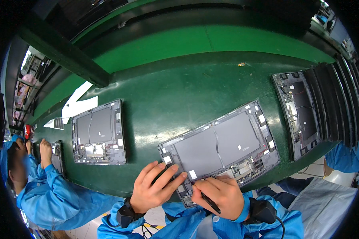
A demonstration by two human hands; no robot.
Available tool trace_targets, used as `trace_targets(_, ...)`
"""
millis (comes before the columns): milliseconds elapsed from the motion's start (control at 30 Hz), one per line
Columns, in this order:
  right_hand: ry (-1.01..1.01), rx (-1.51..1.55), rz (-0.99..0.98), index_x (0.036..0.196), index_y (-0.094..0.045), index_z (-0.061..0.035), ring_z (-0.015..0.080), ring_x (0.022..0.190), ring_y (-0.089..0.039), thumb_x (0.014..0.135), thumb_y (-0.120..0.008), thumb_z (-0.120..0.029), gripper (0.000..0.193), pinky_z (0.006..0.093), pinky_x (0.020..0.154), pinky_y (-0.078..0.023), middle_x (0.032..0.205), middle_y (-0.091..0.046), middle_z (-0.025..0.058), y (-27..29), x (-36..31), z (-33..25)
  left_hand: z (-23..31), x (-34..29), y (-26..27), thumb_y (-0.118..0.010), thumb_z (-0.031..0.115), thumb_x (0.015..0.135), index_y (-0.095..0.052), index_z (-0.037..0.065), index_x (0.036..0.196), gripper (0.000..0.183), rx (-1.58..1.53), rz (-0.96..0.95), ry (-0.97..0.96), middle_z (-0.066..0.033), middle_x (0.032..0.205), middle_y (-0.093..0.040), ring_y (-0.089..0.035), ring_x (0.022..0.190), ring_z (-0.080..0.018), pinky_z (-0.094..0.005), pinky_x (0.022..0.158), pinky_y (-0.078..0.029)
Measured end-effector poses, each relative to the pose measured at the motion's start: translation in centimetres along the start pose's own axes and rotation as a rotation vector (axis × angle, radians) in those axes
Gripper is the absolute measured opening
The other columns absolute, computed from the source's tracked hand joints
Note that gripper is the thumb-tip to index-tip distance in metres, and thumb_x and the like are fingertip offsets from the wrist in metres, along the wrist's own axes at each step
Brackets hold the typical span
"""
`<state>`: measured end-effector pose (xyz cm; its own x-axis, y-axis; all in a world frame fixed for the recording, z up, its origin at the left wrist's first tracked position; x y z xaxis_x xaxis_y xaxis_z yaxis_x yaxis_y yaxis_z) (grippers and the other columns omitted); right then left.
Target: Assembling internal components and cables of tablets on a production line.
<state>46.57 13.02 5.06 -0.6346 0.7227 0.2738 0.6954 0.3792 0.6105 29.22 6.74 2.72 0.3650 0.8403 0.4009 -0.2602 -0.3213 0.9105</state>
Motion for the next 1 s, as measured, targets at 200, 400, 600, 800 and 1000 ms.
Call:
trace_targets(200,-0.127,0.168,0.019,0.088,-0.069,-0.0013,0.0233,0.054,-0.065,0.077,-0.075,-0.004,0.012,0.0292,0.053,-0.050,0.068,-0.066,0.0091,-0.1,-0.4,1.0,0.5,-0.9,-0.5,-0.064,0.016,0.085,-0.073,0.020,0.117,0.033,0.001,0.070,-0.005,0.0010,0.125,-0.062,-0.058,0.111,-0.0186,-0.0373,0.099,-0.050)
trace_targets(400,-0.194,0.251,0.029,0.087,-0.068,-0.0006,0.0209,0.054,-0.064,0.081,-0.074,-0.003,0.009,0.0290,0.052,-0.049,0.068,-0.065,0.0094,0.1,-0.2,1.3,0.7,-1.3,-0.4,-0.064,0.015,0.083,-0.075,0.020,0.110,0.029,-0.105,0.087,0.002,-0.0009,0.122,-0.064,-0.059,0.109,-0.0190,-0.0377,0.098,-0.052)
trace_targets(600,-0.274,0.306,0.030,0.083,-0.070,-0.0006,0.0196,0.056,-0.066,0.079,-0.075,-0.003,0.007,0.0289,0.052,-0.049,0.067,-0.067,0.0112,0.4,-0.2,1.7,0.1,-0.6,-0.2,-0.068,0.001,0.076,-0.077,0.024,0.104,0.037,-0.145,0.040,-0.018,-0.0032,0.117,-0.061,-0.055,0.110,-0.0250,-0.0423,0.089,-0.058)
trace_targets(800,-0.248,0.293,0.016,0.085,-0.069,-0.0009,0.0196,0.056,-0.065,0.081,-0.073,-0.002,0.006,0.0293,0.053,-0.050,0.069,-0.066,0.0101,0.8,-0.1,1.7,-0.2,0.4,0.5,-0.069,0.006,0.076,-0.076,0.026,0.105,0.035,-0.153,-0.036,-0.057,0.0000,0.125,-0.060,-0.053,0.114,-0.0255,-0.0415,0.092,-0.056)
trace_targets(1000,-0.277,0.309,0.077,0.084,-0.070,-0.0001,0.0199,0.058,-0.066,0.080,-0.074,-0.003,0.007,0.0289,0.055,-0.051,0.069,-0.068,0.0110,2.2,-0.6,2.6,-0.4,0.9,0.6,-0.071,0.011,0.071,-0.075,0.026,0.104,0.037,-0.170,-0.098,-0.089,0.0025,0.130,-0.059,-0.054,0.112,-0.0255,-0.0414,0.093,-0.054)
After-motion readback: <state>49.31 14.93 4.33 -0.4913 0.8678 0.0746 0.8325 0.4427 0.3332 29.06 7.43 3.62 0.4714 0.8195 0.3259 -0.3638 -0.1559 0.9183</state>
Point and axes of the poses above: each hand's wrist, its own x-axis towards the middle knuckle, its own y-axis out of the back of the hand, z = x × y, the point moved 4 cm from there along x, towards the middle knuckle
